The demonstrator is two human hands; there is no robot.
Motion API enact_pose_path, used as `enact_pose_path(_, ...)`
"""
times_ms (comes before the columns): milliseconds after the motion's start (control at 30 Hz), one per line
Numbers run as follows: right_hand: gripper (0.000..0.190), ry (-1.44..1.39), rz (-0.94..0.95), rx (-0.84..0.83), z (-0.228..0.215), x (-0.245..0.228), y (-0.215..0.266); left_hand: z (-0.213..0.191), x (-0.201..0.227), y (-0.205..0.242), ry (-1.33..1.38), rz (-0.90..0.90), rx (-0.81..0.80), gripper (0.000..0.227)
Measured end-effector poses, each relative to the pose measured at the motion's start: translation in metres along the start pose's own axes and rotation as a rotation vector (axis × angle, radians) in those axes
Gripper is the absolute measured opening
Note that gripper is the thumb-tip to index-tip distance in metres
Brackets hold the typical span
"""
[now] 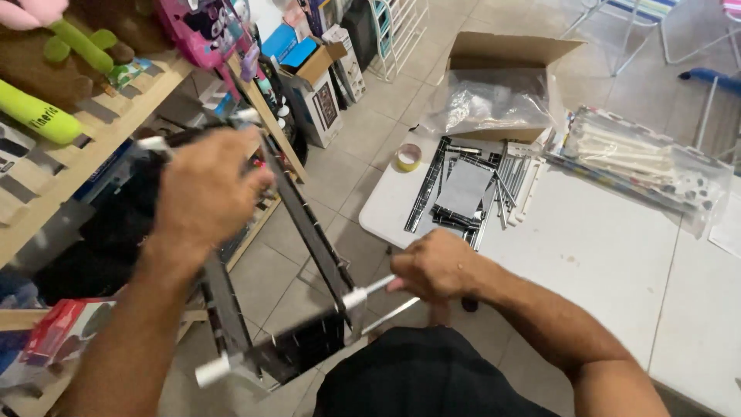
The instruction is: Assembling a modular storage shelf unit by connecting plastic rods and fabric panels.
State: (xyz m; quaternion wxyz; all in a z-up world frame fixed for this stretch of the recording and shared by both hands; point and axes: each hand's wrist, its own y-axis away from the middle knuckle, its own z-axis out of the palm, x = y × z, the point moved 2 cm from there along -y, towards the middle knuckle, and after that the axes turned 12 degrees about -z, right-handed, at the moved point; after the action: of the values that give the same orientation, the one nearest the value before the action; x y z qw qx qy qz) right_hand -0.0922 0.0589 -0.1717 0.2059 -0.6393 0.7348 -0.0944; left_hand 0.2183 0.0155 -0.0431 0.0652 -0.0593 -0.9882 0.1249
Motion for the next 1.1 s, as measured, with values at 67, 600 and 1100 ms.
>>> enact_pose_path(67, 0.052, 0.024, 0.065, 0.007, -0.006, 0.003, -0.010, 0.005, 0.036, 0.034, 0.039, 0.147, -0.174, 0.056)
enact_pose_path(600, 0.050, 0.003, 0.268, -0.022, 0.002, -0.024, -0.038, 0.067, 0.056, 0.123, -0.176, 0.373, -0.257, 0.031)
enact_pose_path(1100, 0.058, -1.144, 0.594, -0.421, 0.003, 0.082, 0.028, 0.083, 0.114, 0.068, -0.083, 0.513, -0.028, 0.027)
